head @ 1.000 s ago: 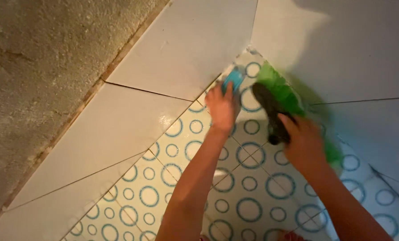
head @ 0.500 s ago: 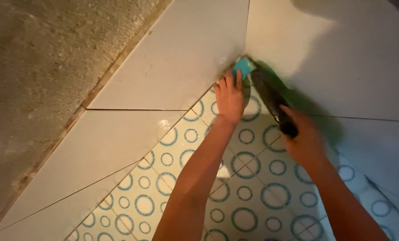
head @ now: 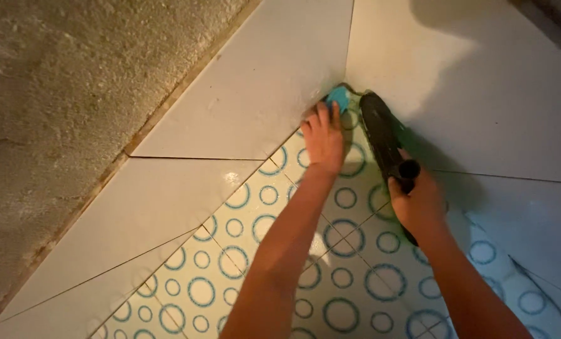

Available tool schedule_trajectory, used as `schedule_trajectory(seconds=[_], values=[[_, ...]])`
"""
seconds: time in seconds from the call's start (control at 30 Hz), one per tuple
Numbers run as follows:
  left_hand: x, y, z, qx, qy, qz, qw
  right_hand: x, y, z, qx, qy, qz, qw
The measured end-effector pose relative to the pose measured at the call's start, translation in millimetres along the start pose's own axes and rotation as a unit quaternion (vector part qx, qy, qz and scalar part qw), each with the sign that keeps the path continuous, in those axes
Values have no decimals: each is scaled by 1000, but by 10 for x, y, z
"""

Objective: Scrubbing the corners and edges of a tiled bathroom floor using a hand brush and a broom.

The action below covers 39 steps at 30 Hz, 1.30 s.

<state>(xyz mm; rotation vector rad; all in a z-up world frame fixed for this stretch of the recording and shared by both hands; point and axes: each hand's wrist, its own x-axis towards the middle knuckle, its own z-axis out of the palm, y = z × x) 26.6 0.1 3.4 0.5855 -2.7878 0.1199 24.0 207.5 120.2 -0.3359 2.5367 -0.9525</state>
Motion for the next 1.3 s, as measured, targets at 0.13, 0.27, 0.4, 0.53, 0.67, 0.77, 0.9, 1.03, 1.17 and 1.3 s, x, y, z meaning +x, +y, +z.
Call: schedule_trajectory(seconds=[0.13,0.27,0.4,0.53,0.67,0.77,0.9,1.03,1.17,1.3], values=[[96,225,32,-31,-46,-92,994,63,-193,63,-33,10,-7,999],[220,53,-178,-56,-63,-61,995,108,-259,3,-21,2,0,1000],[301,185,31,-23,-77,-102,991,134,-80,116,-43,35,-43,998],[222,-6,-178,-91,-95,-105,986,439,10,242,-2,46,-103,994],[50,-329,-299,-126,-68,-59,988,535,329,209,-52,5,-70,996],[172,-348,-305,-81,-160,-51,982,408,283,81,-162,-22,-14,986],[141,-59,-141,-42,-150,-77,985,319,-148,124,-91,19,-103,990],[105,-43,-320,-35,-233,-88,968,542,133,314,-103,36,-184,977],[-79,-346,-473,-21,-292,-55,955,368,132,68,-226,-31,-73,971],[-131,-284,-360,-43,-185,-53,980,349,-235,262,-124,13,-75,989]])
